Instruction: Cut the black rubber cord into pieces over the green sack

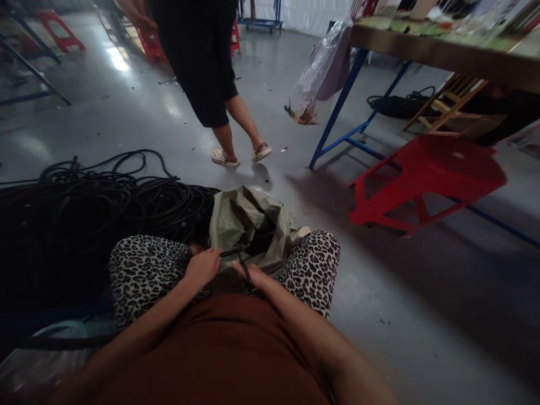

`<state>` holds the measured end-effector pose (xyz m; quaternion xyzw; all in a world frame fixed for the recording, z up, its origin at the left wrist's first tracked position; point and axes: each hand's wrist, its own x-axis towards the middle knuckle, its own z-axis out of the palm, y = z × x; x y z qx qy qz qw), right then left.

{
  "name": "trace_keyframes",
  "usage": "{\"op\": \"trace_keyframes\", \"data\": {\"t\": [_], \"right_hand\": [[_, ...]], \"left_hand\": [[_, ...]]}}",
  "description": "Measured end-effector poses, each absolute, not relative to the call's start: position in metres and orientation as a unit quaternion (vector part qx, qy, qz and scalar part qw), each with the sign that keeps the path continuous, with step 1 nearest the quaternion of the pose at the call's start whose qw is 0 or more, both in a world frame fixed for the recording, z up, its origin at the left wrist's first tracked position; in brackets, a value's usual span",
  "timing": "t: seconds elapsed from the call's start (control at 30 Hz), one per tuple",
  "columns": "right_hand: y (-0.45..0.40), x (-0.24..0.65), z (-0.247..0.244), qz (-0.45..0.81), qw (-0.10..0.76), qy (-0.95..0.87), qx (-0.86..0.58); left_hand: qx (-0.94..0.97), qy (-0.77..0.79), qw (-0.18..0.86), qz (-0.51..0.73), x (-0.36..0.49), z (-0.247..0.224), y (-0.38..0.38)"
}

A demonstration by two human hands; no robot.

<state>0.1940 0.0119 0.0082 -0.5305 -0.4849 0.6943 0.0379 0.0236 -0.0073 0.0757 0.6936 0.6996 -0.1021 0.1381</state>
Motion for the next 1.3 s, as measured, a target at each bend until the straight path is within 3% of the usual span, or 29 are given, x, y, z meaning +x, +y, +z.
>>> {"op": "trace_keyframes", "data": {"t": [0.23, 0.57, 1.3], "right_hand": [[0.014, 0.193, -0.008, 0.675, 0.021, -0.510, -0.533], [0.010, 0.190, -0.003, 0.717, 0.008, -0.412, -0.563], [0.006, 0.193, -0.004, 0.678, 0.021, -0.473, -0.562]], "left_hand": [[0.696, 0.694, 0.147, -0.116, 0.027, 0.079, -0.007], [0.715, 0.678, 0.135, -0.109, 0.027, 0.075, -0.007], [0.700, 0.696, 0.133, -0.092, 0.025, 0.069, -0.006]]}}
